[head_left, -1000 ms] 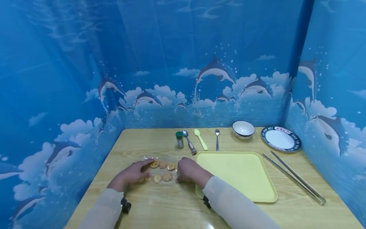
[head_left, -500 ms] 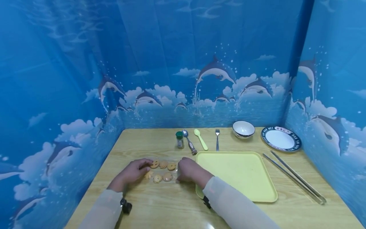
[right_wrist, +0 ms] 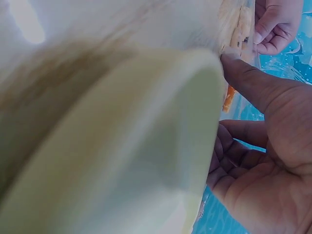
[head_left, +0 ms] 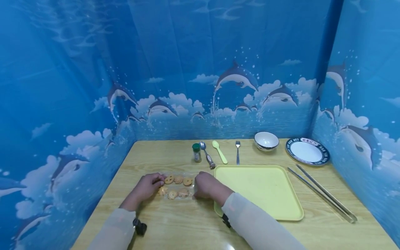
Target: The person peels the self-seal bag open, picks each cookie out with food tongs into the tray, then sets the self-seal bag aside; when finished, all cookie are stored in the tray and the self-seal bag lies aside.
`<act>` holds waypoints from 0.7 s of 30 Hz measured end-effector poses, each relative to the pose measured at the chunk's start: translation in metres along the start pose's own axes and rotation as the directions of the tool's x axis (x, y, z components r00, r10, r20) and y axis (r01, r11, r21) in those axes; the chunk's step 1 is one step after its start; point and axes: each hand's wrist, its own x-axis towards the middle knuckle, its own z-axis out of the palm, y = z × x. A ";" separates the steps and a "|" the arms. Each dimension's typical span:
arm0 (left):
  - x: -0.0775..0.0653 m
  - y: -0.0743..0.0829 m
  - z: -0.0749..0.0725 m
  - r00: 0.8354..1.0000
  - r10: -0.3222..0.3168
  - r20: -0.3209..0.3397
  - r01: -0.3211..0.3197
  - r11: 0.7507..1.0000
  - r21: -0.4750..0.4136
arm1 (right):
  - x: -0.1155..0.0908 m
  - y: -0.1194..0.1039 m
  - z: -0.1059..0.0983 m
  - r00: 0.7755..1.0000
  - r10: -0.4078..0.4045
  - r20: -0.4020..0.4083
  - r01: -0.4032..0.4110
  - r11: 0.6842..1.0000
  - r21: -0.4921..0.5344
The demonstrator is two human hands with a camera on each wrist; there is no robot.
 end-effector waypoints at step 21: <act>-0.004 -0.009 0.001 0.996 -0.087 -0.007 0.082 0.961 -0.265 | 0.002 -0.001 0.000 0.999 0.021 0.024 -0.021 1.000 -0.009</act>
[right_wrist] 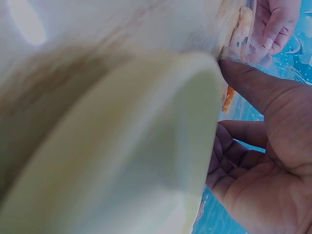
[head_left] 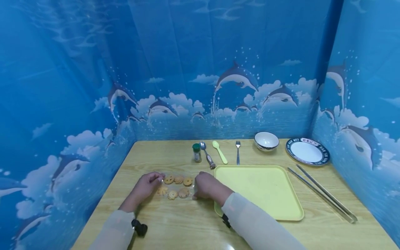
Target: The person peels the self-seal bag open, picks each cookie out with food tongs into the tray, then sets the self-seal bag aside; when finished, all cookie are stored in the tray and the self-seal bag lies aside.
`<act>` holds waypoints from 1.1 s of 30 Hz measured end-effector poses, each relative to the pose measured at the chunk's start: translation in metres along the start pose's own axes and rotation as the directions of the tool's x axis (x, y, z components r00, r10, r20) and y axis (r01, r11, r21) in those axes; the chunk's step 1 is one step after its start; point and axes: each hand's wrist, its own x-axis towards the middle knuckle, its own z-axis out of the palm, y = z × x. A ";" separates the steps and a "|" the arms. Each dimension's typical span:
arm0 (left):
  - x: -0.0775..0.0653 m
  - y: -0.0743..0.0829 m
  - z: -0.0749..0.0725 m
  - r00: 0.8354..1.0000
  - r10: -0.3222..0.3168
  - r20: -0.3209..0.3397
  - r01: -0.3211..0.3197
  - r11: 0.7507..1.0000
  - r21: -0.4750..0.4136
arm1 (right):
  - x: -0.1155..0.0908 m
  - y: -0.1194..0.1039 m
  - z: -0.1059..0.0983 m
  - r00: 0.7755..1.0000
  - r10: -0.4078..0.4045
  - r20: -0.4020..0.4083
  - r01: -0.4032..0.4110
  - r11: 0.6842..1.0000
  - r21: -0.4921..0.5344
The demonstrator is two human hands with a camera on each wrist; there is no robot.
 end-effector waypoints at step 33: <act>-0.004 0.002 0.011 0.993 -0.022 -0.114 0.018 0.999 -0.038 | -0.160 0.183 -0.045 0.930 0.129 -0.345 -0.045 0.969 0.242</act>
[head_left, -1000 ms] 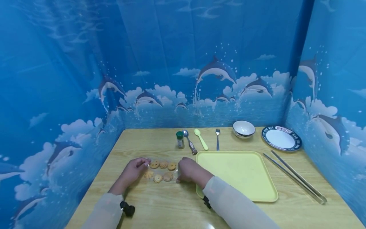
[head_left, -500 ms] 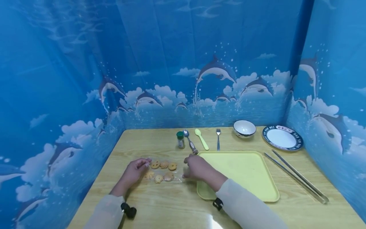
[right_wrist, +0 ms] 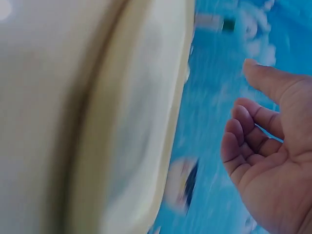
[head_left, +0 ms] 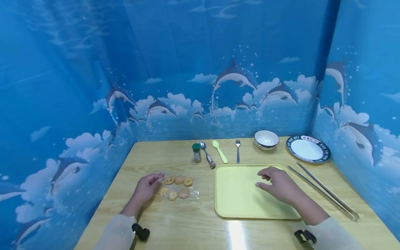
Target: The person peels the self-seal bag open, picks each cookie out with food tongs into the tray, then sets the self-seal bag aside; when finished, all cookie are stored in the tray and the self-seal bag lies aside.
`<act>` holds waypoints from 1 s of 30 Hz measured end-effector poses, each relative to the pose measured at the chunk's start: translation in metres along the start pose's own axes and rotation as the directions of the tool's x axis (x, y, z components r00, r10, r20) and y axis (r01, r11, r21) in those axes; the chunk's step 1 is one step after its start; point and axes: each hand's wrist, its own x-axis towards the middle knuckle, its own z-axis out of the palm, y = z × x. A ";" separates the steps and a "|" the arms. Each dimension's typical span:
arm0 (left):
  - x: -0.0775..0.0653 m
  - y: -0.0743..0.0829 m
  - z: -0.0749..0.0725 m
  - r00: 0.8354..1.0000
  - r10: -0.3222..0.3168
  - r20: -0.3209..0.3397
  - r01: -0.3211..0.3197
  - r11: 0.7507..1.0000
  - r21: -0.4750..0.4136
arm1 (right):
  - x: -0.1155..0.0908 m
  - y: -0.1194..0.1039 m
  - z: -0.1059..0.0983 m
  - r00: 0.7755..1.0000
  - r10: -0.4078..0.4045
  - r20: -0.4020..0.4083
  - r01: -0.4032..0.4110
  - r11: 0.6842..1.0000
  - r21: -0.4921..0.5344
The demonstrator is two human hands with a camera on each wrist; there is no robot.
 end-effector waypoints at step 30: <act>-0.002 0.000 -0.005 1.000 0.002 0.003 -0.002 0.999 -0.051 | -0.082 0.165 -0.060 0.939 0.333 0.087 -0.307 0.925 -0.223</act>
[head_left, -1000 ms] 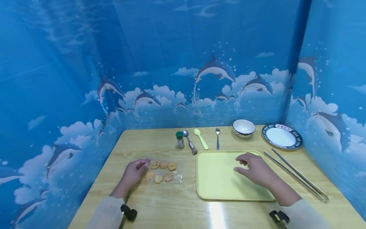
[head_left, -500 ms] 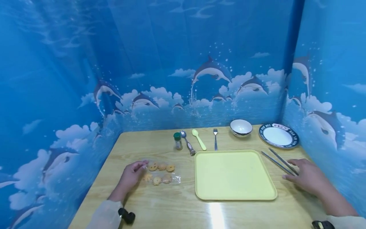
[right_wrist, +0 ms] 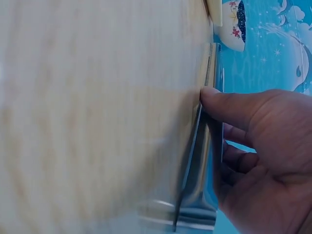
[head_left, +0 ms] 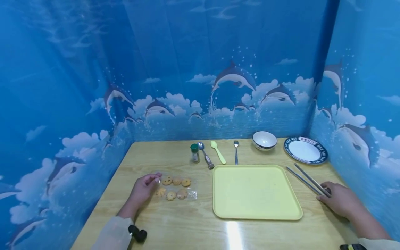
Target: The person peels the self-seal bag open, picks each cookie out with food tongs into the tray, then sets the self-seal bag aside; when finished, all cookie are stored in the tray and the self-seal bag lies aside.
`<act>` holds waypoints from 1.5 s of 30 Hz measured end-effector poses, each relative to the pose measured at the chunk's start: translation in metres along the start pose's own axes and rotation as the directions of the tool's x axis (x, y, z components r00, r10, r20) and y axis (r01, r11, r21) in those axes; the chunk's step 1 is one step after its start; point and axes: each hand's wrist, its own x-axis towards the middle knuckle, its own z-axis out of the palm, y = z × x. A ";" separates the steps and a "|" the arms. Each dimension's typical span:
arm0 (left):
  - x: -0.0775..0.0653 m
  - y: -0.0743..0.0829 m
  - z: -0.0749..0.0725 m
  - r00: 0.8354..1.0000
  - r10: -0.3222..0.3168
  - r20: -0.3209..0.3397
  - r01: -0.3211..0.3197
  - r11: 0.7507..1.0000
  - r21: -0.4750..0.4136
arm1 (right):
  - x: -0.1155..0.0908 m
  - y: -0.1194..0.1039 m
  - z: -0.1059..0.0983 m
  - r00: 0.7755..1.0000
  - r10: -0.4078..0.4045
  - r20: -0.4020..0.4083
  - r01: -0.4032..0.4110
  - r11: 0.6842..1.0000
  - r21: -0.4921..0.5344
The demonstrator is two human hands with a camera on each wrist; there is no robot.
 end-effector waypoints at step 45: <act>0.000 -0.002 0.002 1.000 -0.021 -0.003 0.021 0.999 0.041 | 0.056 -0.299 0.048 0.742 -0.665 0.086 0.661 0.747 0.076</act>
